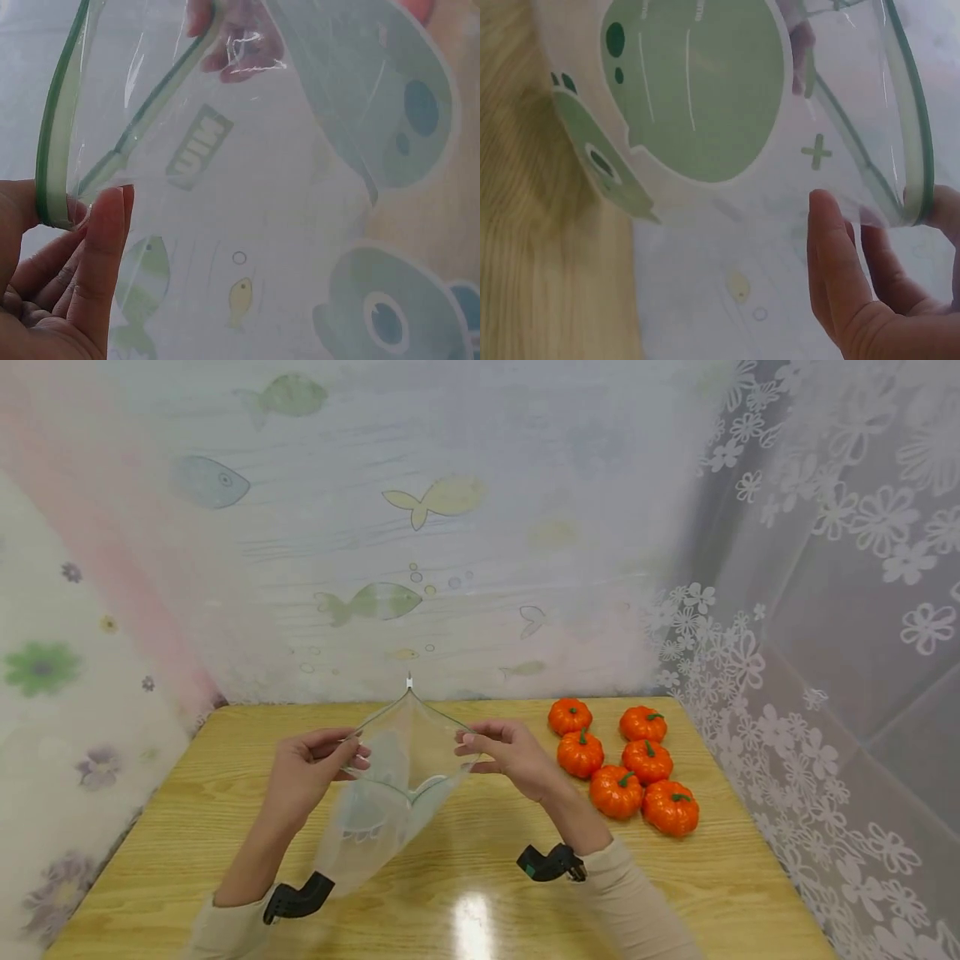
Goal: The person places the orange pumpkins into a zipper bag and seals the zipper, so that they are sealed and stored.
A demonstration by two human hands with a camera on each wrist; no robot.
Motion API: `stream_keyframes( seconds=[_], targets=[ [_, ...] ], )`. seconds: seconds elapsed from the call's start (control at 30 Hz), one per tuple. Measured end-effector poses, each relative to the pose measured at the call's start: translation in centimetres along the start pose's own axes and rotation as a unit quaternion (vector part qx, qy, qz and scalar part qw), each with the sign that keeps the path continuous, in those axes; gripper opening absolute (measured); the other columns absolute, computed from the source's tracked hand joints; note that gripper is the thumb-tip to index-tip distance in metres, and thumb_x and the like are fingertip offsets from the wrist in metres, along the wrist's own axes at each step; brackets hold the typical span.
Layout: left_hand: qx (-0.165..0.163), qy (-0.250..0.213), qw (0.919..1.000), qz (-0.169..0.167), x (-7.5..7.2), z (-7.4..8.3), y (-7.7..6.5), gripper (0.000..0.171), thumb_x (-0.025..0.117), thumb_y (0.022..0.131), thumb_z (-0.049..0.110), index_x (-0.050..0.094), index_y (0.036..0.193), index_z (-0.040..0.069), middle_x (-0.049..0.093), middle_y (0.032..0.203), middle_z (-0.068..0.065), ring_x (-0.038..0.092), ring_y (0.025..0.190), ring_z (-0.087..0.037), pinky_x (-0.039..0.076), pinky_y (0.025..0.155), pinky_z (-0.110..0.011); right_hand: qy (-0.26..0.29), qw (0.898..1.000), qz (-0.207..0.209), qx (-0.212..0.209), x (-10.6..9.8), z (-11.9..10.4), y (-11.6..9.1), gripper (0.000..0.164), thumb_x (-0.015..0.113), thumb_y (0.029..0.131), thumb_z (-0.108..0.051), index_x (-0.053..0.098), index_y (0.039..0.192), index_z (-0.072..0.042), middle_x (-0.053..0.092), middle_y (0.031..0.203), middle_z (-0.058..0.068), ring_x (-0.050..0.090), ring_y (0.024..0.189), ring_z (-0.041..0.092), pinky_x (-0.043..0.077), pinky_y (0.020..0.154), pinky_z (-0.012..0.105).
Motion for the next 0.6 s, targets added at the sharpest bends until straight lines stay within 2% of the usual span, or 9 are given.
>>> stream_keyframes(
  seconds=[0.23, 0.43, 0.6],
  targets=[
    [0.011, 0.011, 0.9998, 0.012, 0.5, 0.2, 0.4, 0.028, 0.066, 0.1, 0.009, 0.07, 0.122, -0.006, 0.077, 0.092, -0.015, 0.073, 0.068, -0.01, 0.063, 0.064, -0.031, 0.01, 1.0, -0.004, -0.004, 0.5, -0.5, 0.0, 0.035, 0.059, 0.103, -0.01, 0.056, 0.13, 0.013, 0.065, 0.113, 0.006, 0.068, 0.103, 0.02, 0.059, 0.093, 0.047],
    [0.003, 0.022, 0.9996, 0.02, 0.5, 0.3, 0.8, 0.027, 0.065, 0.1, 0.01, 0.07, 0.123, -0.004, 0.078, 0.091, -0.013, 0.073, 0.068, -0.012, 0.062, 0.064, -0.029, 0.017, 1.0, 0.013, -0.02, 0.1, 0.3, -0.1, 0.033, 0.059, 0.104, -0.013, 0.057, 0.127, 0.011, 0.063, 0.117, 0.006, 0.067, 0.103, 0.02, 0.059, 0.092, 0.046],
    [-0.001, 0.018, 0.9993, 0.033, 0.2, 0.4, 1.0, 0.028, 0.065, 0.1, 0.01, 0.07, 0.124, -0.003, 0.078, 0.091, -0.012, 0.073, 0.068, -0.01, 0.062, 0.063, -0.029, 0.047, 0.998, 0.038, -0.026, -0.3, 2.3, -0.5, 0.032, 0.058, 0.105, -0.015, 0.057, 0.124, 0.011, 0.063, 0.116, 0.011, 0.068, 0.105, 0.023, 0.059, 0.092, 0.043]
  ],
)
Point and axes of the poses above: each hand's wrist, its own y-axis towards the middle knuckle, its own x-axis out of the palm, z = x × y, the point moved 2 cm from there along y, towards the middle knuckle
